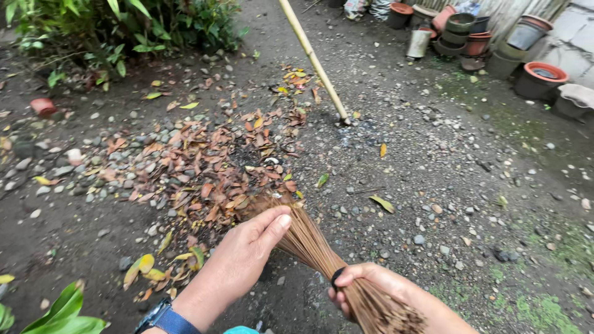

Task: The person sweeps scattered dry leaves and debris on a garden path using a traditional broom. They gather the leaves into a central pile while moving around potted plants and a bamboo pole.

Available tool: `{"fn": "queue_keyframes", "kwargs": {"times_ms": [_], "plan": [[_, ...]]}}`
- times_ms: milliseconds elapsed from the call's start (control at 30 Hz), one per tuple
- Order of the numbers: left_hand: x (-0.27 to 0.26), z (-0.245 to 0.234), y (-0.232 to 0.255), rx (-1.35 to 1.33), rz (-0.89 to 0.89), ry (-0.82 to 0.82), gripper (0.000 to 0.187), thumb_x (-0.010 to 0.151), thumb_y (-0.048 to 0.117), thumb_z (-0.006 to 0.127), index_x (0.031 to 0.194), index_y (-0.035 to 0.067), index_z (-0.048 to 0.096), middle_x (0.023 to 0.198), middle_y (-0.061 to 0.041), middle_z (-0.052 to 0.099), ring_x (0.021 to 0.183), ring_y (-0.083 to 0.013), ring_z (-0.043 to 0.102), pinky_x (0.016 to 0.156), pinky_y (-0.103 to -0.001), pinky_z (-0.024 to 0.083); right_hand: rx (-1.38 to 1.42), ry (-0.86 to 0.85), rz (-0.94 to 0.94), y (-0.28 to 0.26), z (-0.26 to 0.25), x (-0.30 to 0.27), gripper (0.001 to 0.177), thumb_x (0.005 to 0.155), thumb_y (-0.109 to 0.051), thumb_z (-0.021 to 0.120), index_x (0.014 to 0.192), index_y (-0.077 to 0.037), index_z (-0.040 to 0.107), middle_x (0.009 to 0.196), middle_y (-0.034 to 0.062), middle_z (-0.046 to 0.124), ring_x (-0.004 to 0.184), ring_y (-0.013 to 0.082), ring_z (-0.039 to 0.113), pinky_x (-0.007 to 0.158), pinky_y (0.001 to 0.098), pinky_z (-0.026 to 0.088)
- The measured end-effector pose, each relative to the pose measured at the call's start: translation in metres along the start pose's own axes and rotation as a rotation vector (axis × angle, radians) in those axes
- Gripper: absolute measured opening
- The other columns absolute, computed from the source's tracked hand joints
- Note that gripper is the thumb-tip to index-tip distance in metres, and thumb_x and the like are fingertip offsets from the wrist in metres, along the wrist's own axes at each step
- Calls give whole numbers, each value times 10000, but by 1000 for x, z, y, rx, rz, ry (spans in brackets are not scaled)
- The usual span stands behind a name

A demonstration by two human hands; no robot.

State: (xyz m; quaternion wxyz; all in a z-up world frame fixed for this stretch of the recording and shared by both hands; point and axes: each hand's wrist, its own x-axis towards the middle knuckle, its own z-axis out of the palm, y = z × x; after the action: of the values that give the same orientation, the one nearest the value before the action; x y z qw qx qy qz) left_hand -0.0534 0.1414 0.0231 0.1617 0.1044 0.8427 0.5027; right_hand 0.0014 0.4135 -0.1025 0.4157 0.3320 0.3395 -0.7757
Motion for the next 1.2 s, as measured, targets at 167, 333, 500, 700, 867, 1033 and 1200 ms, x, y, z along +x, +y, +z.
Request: {"fn": "queue_keyframes", "kwargs": {"times_ms": [167, 333, 500, 700, 867, 1033, 1200], "plan": [[17, -1, 12, -11, 41, -23, 583, 946, 484, 502, 1353, 84, 623, 1273, -83, 745, 1204, -176, 693, 1013, -309, 489, -57, 141, -47, -21, -24, -36, 156, 813, -96, 696, 889, 34, 654, 711, 92, 659, 598, 204, 656, 613, 340, 590], [34, 4, 13, 2, 32, -65, 587, 956, 506, 497, 1353, 94, 627, 1248, -90, 764, 1178, -178, 718, 1011, -306, 500, 97, 290, -164, -49, -58, -21, 108, 814, -93, 698, 846, -14, 632, 738, 96, 676, 624, 221, 660, 622, 372, 585], [53, 10, 7, 17, 100, -92, 597, 965, 504, 494, 1351, 66, 620, 1272, -113, 742, 1220, -186, 694, 1030, -310, 486, -7, 415, -80, -80, -77, 33, 167, 709, -220, 683, 738, -70, 617, 735, 129, 694, 610, 304, 659, 627, 518, 588], [80, 1, 9, 20, 60, -55, 596, 945, 511, 488, 1353, 97, 623, 1274, -107, 742, 1220, -202, 697, 1018, -315, 493, -322, 160, 96, -78, -45, 98, 153, 830, -165, 747, 833, -12, 745, 777, 122, 754, 635, 250, 700, 686, 389, 599], [102, -12, 16, 65, 45, -57, 597, 942, 517, 485, 1364, 122, 632, 1281, -101, 743, 1227, -200, 690, 1024, -316, 485, -153, 117, -7, -60, 7, 9, 125, 850, -109, 685, 842, 10, 722, 738, 99, 740, 637, 202, 709, 656, 319, 594], [124, -13, 22, 29, 33, -134, 622, 951, 533, 464, 1388, 112, 601, 1309, -97, 730, 1245, -195, 680, 1036, -318, 481, -558, -24, -713, -39, -22, -59, 201, 889, -106, 621, 1024, 40, 646, 904, 136, 711, 856, 264, 694, 767, 369, 592], [140, -6, 28, -2, 50, -172, 634, 948, 537, 471, 1396, 107, 598, 1316, -103, 726, 1261, -198, 669, 1048, -322, 480, 290, 400, -176, -58, -83, 7, 110, 858, -41, 606, 940, 23, 640, 665, 157, 653, 587, 314, 665, 584, 419, 581]]}}
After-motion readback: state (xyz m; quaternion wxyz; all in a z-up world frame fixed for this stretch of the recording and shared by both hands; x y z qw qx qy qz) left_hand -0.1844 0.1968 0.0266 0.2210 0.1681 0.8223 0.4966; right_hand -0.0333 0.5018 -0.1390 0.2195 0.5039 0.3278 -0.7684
